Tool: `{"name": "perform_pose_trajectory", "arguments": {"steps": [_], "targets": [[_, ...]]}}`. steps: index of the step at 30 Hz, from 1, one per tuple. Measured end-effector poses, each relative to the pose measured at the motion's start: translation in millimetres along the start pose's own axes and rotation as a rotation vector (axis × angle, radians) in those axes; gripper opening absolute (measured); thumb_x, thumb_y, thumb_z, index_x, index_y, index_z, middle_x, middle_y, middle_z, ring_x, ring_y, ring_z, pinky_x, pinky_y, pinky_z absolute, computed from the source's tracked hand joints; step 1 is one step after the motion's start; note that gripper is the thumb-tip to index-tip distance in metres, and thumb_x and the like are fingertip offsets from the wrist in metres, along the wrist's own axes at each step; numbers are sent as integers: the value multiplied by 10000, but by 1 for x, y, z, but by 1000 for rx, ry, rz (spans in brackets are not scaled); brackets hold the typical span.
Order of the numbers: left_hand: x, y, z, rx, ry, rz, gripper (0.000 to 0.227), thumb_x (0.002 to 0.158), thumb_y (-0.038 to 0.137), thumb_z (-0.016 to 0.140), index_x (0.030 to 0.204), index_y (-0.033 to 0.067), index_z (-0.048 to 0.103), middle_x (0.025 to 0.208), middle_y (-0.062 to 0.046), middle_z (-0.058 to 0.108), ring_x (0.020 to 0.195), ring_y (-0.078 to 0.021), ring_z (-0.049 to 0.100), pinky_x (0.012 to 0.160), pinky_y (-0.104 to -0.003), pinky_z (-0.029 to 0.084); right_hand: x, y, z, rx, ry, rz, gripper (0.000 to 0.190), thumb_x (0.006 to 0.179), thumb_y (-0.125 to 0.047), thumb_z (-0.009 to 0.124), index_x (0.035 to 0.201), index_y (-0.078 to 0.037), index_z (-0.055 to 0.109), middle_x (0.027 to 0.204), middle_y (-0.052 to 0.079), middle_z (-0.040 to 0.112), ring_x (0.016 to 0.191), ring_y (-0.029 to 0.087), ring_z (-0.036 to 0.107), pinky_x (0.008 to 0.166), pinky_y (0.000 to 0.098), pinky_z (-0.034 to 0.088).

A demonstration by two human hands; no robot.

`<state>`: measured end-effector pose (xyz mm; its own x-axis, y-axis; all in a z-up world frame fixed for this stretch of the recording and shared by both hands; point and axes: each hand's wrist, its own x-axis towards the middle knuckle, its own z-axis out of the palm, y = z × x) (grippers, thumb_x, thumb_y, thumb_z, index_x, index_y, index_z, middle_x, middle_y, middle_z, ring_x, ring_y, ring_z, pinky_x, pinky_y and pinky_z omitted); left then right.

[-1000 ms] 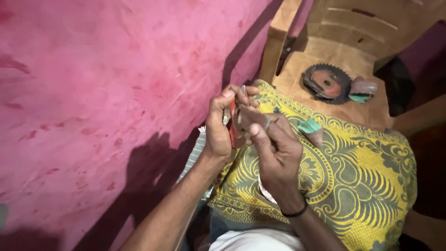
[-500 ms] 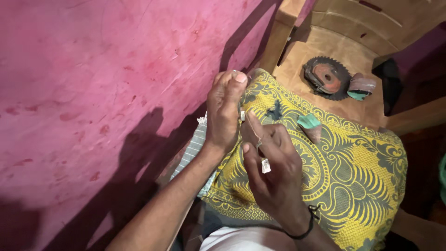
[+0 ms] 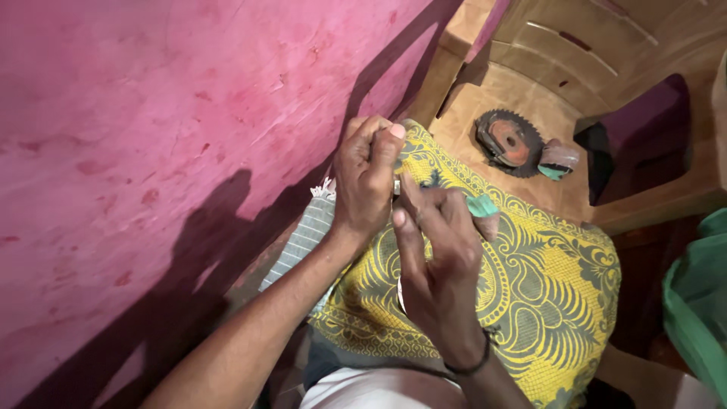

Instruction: The person rubs a small circular blade with a piece of cloth and a green sandpaper-like material, then scrapes small debris from a separate circular saw blade component.

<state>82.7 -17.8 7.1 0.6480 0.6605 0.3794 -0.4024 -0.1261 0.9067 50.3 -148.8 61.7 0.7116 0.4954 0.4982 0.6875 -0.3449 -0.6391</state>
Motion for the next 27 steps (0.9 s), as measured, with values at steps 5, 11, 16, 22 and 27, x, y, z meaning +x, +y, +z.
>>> {"name": "perform_pose_trajectory", "arguments": {"steps": [5, 11, 16, 22, 27], "targets": [[3, 4, -2, -57, -8, 100, 319, 1020, 307, 551, 926, 14, 636, 976, -64, 595, 955, -177, 568, 858, -341, 469, 3, 0, 6, -78, 33, -137, 364, 1002, -54, 611, 1355, 27, 636, 1003, 105, 614, 935, 219, 620, 870, 382, 446], [0, 6, -3, -34, 24, -52, 303, 988, 307, 534, 914, 32, 635, 925, -67, 564, 851, -166, 569, 770, -354, 460, 0, -6, 9, -78, 10, -105, 386, 991, -23, 596, 1373, 20, 638, 981, 119, 587, 899, 202, 598, 818, 351, 450], [3, 8, -2, 71, 32, 21, 353, 1034, 295, 555, 831, 7, 575, 859, -69, 534, 855, -175, 528, 791, -371, 447, -8, 0, 12, 11, 12, -40, 364, 1003, -32, 600, 1361, 1, 654, 982, 117, 572, 891, 206, 577, 803, 328, 473], [7, 10, -4, -139, 23, -268, 330, 1012, 283, 572, 869, -13, 605, 923, -65, 517, 708, -207, 504, 583, -412, 419, 3, 11, 4, 89, 123, -47, 321, 1033, -41, 608, 1347, -7, 665, 1046, 92, 680, 980, 213, 610, 885, 350, 501], [3, 0, -1, 7, 21, 11, 300, 1020, 284, 564, 966, 7, 667, 949, -53, 575, 896, -152, 581, 812, -326, 469, -5, 8, 5, -72, 36, -54, 384, 968, -57, 618, 1342, 17, 663, 989, 126, 618, 901, 230, 613, 813, 376, 468]]}}
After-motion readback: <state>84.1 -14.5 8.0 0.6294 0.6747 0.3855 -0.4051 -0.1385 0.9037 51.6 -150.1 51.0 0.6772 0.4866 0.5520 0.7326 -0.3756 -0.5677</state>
